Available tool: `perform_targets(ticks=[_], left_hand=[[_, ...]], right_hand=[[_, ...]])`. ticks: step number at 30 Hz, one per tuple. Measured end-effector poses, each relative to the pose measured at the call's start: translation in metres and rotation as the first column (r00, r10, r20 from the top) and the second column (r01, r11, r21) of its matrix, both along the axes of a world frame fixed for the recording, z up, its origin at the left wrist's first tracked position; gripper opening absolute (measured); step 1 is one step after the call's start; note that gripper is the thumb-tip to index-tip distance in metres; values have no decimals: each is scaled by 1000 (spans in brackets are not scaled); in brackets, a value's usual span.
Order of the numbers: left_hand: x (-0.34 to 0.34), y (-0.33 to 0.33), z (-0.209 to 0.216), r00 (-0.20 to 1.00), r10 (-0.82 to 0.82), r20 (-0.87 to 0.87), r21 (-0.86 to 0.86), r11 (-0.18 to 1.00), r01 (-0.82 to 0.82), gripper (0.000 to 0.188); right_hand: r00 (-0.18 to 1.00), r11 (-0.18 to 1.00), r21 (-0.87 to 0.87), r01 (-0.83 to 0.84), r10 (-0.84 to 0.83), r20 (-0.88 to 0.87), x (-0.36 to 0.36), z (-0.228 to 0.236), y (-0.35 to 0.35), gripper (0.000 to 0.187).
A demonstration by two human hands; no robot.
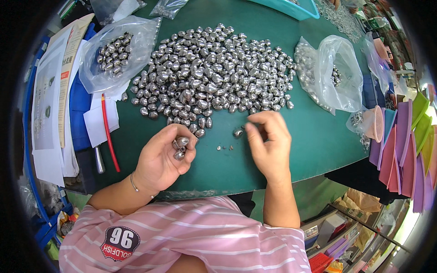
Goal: The person picks up silver metal beads from a pile on a desk, turns them over by hand, and places some into a plastic bag.
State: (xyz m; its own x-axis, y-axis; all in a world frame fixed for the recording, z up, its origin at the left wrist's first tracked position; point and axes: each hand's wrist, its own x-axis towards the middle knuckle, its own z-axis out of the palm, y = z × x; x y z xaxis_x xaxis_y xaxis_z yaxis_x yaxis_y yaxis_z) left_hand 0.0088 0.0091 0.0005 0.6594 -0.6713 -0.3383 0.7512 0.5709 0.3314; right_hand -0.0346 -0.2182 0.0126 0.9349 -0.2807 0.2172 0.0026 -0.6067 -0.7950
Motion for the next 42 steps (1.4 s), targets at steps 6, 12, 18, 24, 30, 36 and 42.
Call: perform_targets(ticks=[6, 12, 18, 24, 30, 36, 42], left_hand=[[-4, -4, 2, 998, -26, 64, 135, 991, 17, 14], [-8, -7, 9, 965, -110, 237, 356, 934, 19, 17], [-8, -10, 9, 958, -85, 274, 371, 928, -23, 18], [-9, -9, 8, 956, -130, 261, 414, 910, 11, 15], [-10, -8, 7, 961, -135, 243, 415, 910, 23, 15], [-11, -10, 8, 956, -144, 256, 425, 905, 22, 15], [-5, -4, 9, 974, 91, 209, 327, 932, -157, 15]], right_hand=[[980, 941, -274, -198, 190, -56, -5, -2, 7, 20], [965, 965, -17, -263, 264, 9, 1, 6, 28, 17], [923, 907, 229, -353, 298, 243, -3, -8, 45, 32], [889, 891, 240, -386, 290, 353, -4, -17, 47, 45], [890, 860, 328, -391, 262, 374, -6, -16, 49, 46], [876, 905, 225, -360, 245, 414, -7, -10, 43, 38], [636, 898, 22, 439, -329, 698, 33, 26, -70, 21]])
